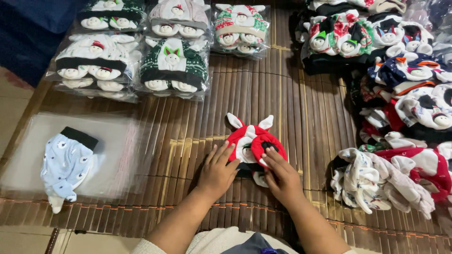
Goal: Packaging baby hats and booties into clear plastic bags
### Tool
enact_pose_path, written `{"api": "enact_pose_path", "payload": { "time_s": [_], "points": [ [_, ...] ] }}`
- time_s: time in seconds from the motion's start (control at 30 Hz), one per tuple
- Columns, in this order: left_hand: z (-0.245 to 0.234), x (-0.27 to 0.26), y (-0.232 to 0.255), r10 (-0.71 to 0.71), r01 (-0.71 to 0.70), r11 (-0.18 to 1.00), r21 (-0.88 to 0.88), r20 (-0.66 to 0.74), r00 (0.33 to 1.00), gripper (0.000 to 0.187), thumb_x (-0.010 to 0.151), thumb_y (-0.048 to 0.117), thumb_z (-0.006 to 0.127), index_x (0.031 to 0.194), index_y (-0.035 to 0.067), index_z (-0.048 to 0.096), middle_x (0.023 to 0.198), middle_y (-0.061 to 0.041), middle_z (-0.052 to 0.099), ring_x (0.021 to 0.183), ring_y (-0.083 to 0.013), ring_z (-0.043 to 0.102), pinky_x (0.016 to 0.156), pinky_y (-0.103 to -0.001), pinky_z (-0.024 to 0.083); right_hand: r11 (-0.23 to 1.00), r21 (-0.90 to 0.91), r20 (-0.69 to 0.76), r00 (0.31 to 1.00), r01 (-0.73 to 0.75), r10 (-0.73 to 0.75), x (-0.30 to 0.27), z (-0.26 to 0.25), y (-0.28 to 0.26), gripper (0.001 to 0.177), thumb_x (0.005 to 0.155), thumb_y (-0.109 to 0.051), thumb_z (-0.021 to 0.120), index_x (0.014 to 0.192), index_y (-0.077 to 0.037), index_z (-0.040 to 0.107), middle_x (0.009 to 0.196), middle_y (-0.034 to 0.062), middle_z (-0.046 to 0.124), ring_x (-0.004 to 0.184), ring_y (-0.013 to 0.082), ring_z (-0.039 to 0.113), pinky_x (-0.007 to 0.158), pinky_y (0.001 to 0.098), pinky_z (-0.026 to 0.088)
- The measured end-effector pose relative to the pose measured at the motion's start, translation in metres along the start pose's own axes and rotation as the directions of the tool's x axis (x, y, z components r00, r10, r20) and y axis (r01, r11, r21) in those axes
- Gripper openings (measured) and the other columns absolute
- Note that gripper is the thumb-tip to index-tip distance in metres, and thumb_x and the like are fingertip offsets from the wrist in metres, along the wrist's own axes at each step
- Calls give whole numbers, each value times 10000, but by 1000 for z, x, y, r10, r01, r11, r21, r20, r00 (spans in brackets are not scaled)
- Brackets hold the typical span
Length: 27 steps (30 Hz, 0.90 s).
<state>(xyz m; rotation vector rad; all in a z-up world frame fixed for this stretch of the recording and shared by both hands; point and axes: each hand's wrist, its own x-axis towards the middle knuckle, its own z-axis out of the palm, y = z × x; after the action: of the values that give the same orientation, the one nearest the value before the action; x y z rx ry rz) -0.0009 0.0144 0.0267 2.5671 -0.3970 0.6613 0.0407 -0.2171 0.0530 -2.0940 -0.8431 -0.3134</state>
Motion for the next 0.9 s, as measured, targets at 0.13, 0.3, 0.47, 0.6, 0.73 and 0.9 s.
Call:
{"api": "enact_pose_path", "payload": {
  "time_s": [0.13, 0.3, 0.47, 0.6, 0.73, 0.9],
  "points": [
    [-10, 18, 7, -93, 90, 993, -82, -37, 995, 243, 760, 167, 778, 991, 91, 775, 1302, -119, 590, 1250, -352, 535, 1039, -474, 443, 978, 148, -117, 979, -147, 165, 1, -3, -24, 468, 830, 117, 641, 1291, 39, 641, 1419, 192, 633, 1367, 313, 596, 1073, 342, 501],
    [-2, 26, -2, -32, 24, 994, -110, -69, 997, 195, 741, 102, 698, 904, 42, 610, 927, -112, 605, 818, -312, 526, 901, -418, 411, 989, -20, -51, 988, 147, -148, -6, 9, -55, 490, 787, 44, 711, 1273, 26, 651, 1439, 208, 599, 1354, 351, 604, 1094, 395, 521],
    [16, 22, -16, -167, 168, 974, -151, 14, 986, 112, 860, 225, 620, 870, 128, 675, 849, -63, 646, 800, -269, 600, 842, -401, 427, 963, -56, 81, 963, 262, -257, -12, 29, -43, 482, 834, 7, 698, 1311, 1, 631, 1462, 203, 570, 1373, 367, 574, 1087, 419, 500],
    [19, 17, -21, -306, 321, 917, -238, 99, 947, 205, 809, 145, 660, 975, 124, 779, 878, -61, 669, 804, -292, 640, 719, -416, 509, 950, -115, 152, 950, 291, -273, -11, 33, -37, 542, 826, -23, 708, 1358, -23, 604, 1483, 190, 556, 1381, 337, 566, 1077, 399, 487],
    [16, 21, -19, -408, 390, 857, -338, 19, 913, 161, 886, 154, 679, 991, 134, 799, 851, -57, 697, 697, -272, 651, 627, -373, 530, 938, -152, 164, 944, 312, -287, -13, 38, -33, 535, 830, -63, 711, 1355, -41, 611, 1465, 174, 574, 1357, 334, 580, 1072, 419, 484],
    [-1, 26, -14, -244, 215, 953, -213, -117, 963, 275, 841, 119, 746, 1107, 171, 787, 853, -10, 579, 756, -200, 575, 712, -340, 499, 923, -224, 172, 945, 312, -278, -9, 39, -38, 560, 796, -64, 705, 1344, -11, 601, 1365, 168, 627, 1217, 310, 640, 986, 392, 502]
  ]
}}
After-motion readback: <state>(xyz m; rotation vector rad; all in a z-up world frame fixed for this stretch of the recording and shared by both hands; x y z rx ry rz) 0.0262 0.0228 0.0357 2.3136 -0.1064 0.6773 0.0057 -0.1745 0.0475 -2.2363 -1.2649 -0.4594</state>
